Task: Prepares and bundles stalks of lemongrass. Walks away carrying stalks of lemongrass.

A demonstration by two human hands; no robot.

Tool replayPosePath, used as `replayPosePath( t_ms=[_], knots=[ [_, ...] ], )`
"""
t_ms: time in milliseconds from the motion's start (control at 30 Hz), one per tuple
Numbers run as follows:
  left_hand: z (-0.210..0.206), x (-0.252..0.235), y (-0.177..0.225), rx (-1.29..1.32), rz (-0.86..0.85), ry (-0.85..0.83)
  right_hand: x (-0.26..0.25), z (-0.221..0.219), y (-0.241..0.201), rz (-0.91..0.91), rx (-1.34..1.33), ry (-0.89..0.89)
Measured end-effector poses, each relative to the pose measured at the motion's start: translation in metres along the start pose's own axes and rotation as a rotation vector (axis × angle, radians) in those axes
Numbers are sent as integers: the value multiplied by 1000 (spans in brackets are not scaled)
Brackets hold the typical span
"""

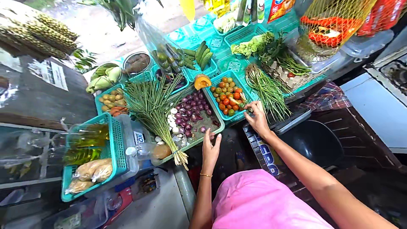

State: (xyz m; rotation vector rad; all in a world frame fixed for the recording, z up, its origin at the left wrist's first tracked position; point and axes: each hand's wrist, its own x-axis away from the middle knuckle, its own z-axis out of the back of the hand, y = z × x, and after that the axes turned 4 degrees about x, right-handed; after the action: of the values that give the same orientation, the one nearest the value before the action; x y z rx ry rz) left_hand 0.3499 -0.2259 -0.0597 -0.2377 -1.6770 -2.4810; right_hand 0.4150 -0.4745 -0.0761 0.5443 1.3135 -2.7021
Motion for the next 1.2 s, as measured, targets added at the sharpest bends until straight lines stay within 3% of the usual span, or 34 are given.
replayPosePath(
  t_ms=[167,367,567,667,800,967,1067,1200],
  knots=[
    [22,36,-44,47,133,8,-4,-48,25,-117,207,-167],
    [59,83,-93,319,422,133,8,-54,18,-168,336,-295],
    [96,101,-108,562,629,425,37,-77,-48,-78,443,-255],
    [107,97,-111,599,705,376,62,-130,-99,-62,231,-539],
    [113,99,-127,475,628,191,89,-200,-159,-61,-49,-818],
    [126,108,-152,282,482,35,106,-240,-190,-181,-42,-873],
    [136,110,-152,473,528,131,112,-243,-186,-287,-102,-855],
    [143,101,-146,711,455,254,117,-237,-181,-507,-301,-843]
  ],
)
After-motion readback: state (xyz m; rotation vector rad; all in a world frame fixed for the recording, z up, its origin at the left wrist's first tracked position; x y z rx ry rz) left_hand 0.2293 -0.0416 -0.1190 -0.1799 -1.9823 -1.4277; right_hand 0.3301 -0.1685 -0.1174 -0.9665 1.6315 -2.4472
